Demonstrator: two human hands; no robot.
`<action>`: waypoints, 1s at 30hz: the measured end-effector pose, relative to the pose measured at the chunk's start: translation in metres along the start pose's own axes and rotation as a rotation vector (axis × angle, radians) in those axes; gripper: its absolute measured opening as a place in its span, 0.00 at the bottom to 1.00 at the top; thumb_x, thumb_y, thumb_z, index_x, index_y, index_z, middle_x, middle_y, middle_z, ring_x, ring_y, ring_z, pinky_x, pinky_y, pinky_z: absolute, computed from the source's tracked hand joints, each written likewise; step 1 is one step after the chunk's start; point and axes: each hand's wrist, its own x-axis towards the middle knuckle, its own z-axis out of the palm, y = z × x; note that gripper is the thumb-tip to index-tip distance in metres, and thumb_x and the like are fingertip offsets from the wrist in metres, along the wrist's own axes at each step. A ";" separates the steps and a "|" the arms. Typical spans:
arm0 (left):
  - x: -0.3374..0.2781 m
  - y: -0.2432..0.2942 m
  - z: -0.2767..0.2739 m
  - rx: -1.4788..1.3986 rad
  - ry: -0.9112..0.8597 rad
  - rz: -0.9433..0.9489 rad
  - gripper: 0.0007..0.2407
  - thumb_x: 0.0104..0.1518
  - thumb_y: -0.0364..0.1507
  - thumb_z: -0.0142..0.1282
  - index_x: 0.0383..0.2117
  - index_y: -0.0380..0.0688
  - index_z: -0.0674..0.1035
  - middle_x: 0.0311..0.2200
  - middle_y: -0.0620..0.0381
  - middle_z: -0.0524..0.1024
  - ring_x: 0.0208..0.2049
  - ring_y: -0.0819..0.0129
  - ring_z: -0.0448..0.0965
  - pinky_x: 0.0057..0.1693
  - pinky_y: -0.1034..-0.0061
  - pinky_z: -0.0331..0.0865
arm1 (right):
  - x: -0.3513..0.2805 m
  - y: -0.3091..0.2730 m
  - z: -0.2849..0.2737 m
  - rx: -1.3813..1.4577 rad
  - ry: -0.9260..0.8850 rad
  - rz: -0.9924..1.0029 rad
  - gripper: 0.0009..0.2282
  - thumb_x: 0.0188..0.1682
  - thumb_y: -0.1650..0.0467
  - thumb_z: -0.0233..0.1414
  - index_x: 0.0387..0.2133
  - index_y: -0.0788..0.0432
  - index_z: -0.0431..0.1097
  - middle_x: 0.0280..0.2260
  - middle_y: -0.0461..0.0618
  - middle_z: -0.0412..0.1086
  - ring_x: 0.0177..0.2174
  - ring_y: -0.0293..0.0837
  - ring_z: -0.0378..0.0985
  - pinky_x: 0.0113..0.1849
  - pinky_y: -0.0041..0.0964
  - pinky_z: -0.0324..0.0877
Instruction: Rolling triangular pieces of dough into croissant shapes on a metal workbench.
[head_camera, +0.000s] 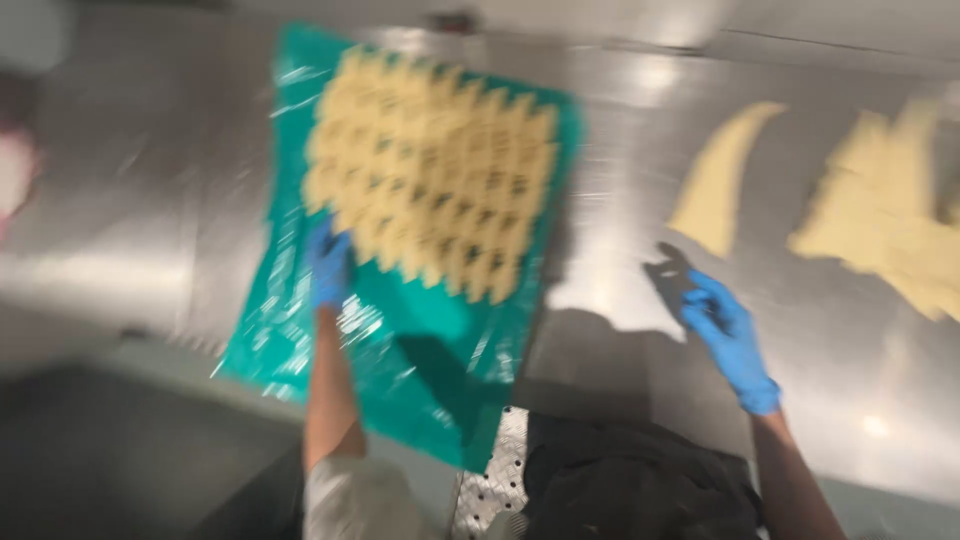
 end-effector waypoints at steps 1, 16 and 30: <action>0.000 -0.002 0.001 -0.010 -0.071 0.008 0.17 0.62 0.26 0.58 0.58 0.46 0.76 0.31 0.61 0.71 0.28 0.73 0.65 0.34 0.75 0.62 | -0.004 0.007 -0.014 -0.013 0.071 0.004 0.23 0.53 0.76 0.53 0.64 0.59 0.64 0.43 0.46 0.70 0.40 0.36 0.73 0.43 0.32 0.72; -0.169 0.035 0.140 0.069 0.354 0.473 0.14 0.73 0.29 0.54 0.59 0.31 0.75 0.55 0.48 0.76 0.54 0.69 0.75 0.60 0.74 0.71 | 0.009 0.104 -0.256 -0.474 0.992 -0.056 0.09 0.57 0.69 0.59 0.46 0.62 0.75 0.41 0.51 0.76 0.37 0.41 0.76 0.41 0.35 0.69; -0.398 0.041 0.390 0.043 -0.342 0.233 0.14 0.62 0.24 0.52 0.55 0.41 0.77 0.45 0.59 0.80 0.42 0.77 0.77 0.51 0.78 0.72 | 0.093 0.154 -0.201 0.188 1.473 -0.087 0.14 0.45 0.76 0.65 0.39 0.66 0.65 0.34 0.48 0.67 0.33 0.36 0.69 0.38 0.32 0.70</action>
